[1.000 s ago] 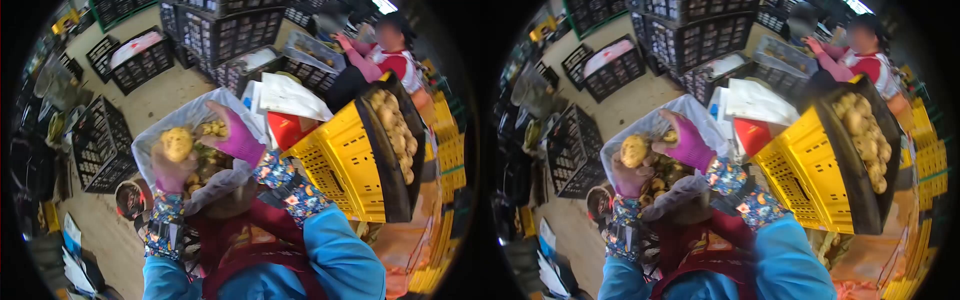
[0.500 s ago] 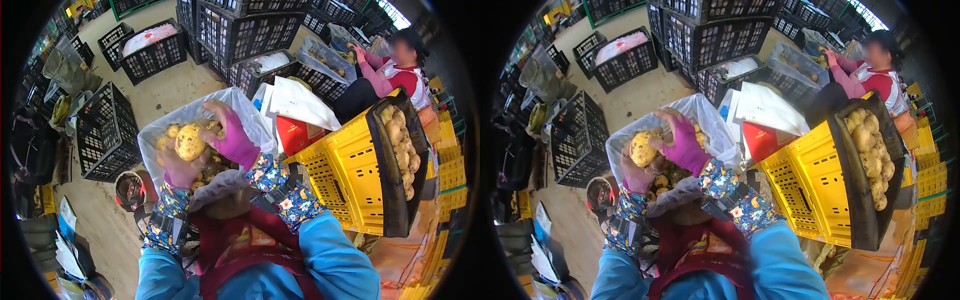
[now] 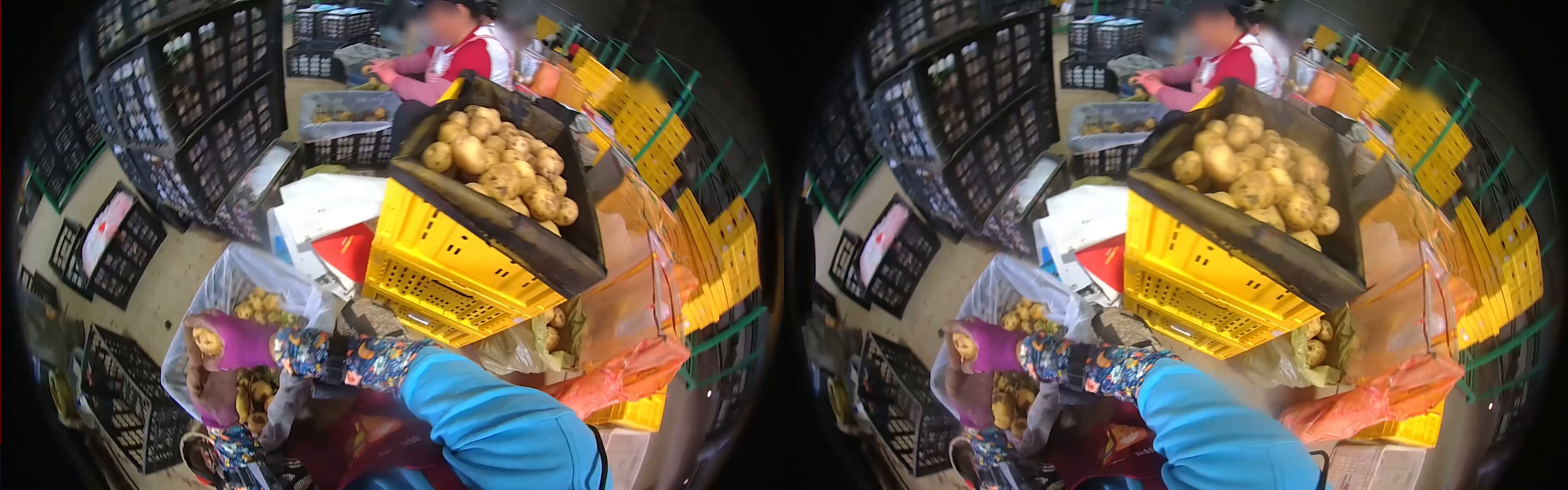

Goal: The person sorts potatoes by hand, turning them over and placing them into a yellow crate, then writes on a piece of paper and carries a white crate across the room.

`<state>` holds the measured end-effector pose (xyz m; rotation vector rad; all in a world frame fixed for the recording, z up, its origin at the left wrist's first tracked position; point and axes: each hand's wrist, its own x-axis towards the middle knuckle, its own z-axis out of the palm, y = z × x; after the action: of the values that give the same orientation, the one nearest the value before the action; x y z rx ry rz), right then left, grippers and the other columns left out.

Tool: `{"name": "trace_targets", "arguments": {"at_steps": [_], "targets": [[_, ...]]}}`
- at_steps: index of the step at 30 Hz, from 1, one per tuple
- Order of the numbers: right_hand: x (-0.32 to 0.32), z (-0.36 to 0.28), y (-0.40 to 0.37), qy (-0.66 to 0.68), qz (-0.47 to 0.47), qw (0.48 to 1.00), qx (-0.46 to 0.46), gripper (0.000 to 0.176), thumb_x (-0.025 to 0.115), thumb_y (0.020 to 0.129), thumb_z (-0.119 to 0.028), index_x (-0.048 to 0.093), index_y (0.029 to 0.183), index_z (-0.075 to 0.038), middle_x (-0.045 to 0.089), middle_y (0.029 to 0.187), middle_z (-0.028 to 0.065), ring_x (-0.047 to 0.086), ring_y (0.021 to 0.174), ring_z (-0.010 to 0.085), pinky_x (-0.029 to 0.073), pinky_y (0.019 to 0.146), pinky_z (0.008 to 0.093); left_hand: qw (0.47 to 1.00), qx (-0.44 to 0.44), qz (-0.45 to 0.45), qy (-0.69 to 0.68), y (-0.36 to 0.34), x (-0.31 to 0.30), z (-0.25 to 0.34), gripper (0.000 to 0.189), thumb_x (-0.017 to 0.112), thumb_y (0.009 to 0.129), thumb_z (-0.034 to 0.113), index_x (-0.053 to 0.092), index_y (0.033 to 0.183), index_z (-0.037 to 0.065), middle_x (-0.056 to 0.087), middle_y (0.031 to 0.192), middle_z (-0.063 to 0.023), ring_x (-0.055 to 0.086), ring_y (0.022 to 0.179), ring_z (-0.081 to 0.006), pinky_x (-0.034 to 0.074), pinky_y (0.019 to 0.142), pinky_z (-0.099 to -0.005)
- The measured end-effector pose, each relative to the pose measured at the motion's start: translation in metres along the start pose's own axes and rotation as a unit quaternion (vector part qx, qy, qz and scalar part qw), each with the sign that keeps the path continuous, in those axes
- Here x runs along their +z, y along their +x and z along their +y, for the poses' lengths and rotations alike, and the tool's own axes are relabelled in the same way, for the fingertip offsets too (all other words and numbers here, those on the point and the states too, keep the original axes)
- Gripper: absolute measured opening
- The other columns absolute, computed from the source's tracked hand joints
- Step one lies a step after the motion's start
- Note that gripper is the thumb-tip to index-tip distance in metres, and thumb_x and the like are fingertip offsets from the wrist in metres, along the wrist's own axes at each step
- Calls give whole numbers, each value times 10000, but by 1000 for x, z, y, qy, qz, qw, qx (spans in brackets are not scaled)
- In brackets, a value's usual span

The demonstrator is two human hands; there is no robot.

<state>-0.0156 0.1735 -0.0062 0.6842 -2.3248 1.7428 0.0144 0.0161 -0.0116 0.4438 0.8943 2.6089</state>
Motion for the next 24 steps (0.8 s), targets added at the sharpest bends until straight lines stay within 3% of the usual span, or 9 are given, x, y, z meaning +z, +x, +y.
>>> {"name": "trace_targets", "arguments": {"at_steps": [5,7,10,12,15,17,21,22,24], "targets": [[-83,-21,-35,324,97,926,170,601,777,761,-183,542,1299,-53,644,1084,77,624,966,148,514,845,289,994,-102,-36,33,-9,12,8,754,572,950,338,198,1570,129,284,1574,-156,476,1301,-314,443,1033,-445],[-173,-99,-81,266,106,950,124,607,749,792,-174,507,1334,-52,596,1151,82,582,1060,162,487,898,293,977,-127,72,156,-12,-18,-1,739,574,953,360,225,1562,127,301,1566,-155,467,1312,-317,438,1034,-451],[-296,-222,-171,27,170,979,106,704,774,791,-237,458,1393,-53,572,1263,87,554,1177,194,430,1018,327,878,-26,33,478,-3,-49,-17,713,581,927,326,308,1518,33,364,1531,-176,459,1327,-308,369,1088,-418],[-343,-292,-220,-34,299,942,146,722,784,765,-271,475,1377,-44,575,1253,86,584,1156,197,459,1005,328,797,40,-21,602,22,-14,-31,724,611,878,268,345,1495,-2,377,1518,-197,433,1348,-333,320,1123,-434],[-398,-327,-277,-184,413,875,176,600,729,807,-100,496,1357,-39,556,1285,78,554,1164,159,456,1003,306,747,146,-144,633,75,171,-61,820,704,777,247,365,1478,-12,387,1503,-223,363,1395,-379,256,1158,-470],[-416,-329,-299,-249,406,858,190,594,733,800,-104,509,1346,-40,554,1293,71,540,1185,166,440,1015,309,651,296,-263,647,107,257,-88,819,711,819,361,368,1475,10,352,1520,-240,332,1403,-424,252,1155,-509],[-425,-321,-313,-281,397,845,224,598,746,785,-121,526,1336,-47,557,1294,67,520,1209,174,420,1024,314,504,324,-400,694,132,362,-139,701,768,736,365,542,1341,92,445,1469,-181,348,1401,-412,284,1132,-542],[-429,-317,-317,-318,371,846,213,604,761,786,-148,529,1337,-55,563,1288,70,515,1213,170,417,1022,314,500,386,-432,644,140,361,-157,451,737,691,172,634,1120,79,577,1319,-138,493,1279,-366,357,1069,-541],[-434,-313,-323,-322,357,845,233,605,767,789,-159,530,1336,-57,565,1289,74,512,1220,168,414,1028,315,545,354,-440,620,140,355,-162,343,708,724,93,645,1061,77,627,1246,-128,548,1221,-352,369,1066,-544]]}}
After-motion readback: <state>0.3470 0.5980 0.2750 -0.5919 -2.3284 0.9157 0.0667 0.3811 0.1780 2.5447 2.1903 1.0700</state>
